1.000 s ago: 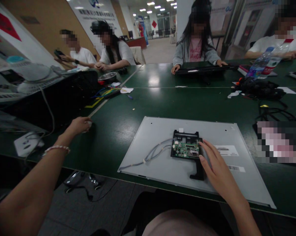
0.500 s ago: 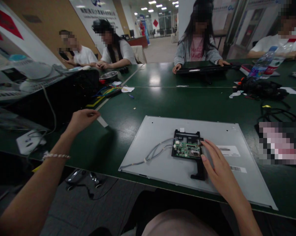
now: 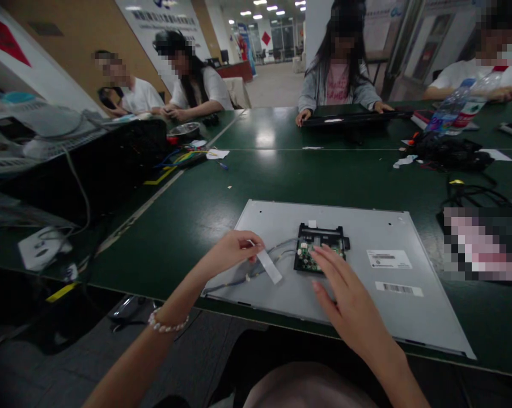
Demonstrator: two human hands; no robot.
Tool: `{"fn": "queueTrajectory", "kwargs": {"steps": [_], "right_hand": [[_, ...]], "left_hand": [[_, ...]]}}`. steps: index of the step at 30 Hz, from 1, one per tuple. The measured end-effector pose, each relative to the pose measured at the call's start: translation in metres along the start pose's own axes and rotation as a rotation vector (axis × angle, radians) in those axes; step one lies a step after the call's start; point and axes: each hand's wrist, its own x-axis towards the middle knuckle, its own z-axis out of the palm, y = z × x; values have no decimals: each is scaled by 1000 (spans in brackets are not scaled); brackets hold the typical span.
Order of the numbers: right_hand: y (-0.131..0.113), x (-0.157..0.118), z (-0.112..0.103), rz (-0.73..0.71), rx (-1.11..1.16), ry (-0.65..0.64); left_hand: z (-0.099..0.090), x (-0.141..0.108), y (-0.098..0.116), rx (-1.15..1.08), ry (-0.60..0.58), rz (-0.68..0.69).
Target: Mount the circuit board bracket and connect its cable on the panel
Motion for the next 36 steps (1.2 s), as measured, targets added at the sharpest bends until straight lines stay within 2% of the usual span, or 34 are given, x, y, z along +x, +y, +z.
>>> {"fn": "queueTrajectory", "kwargs": {"steps": [3,7,9,12,16,22,26,30,32,36], "right_hand": [[-18,8,7,-117,-26,-114],[-36,16,22,-254,-107,-203],[-40,19,30,-299,-149,-212],[-40,24,38,-335,-209,-191],[-34,32,45,-365,-225,-155],[-35,38,60,-392,-178,-43],[-41,36,66,-361,-156,43],[-42,35,67,-338,-154,83],[-42,36,67,-332,-160,98],[-41,39,70,-340,-168,112]], "left_hand": [[12,9,-9,87,43,-10],[13,11,-18,177,68,34],[12,8,-22,204,118,81],[13,-3,-24,264,261,168],[24,-28,-23,427,405,226],[48,-59,-30,661,396,251],[58,-62,-35,757,471,241],[61,-60,-34,867,487,274],[59,-59,-34,857,468,283],[55,-58,-39,691,396,322]]}}
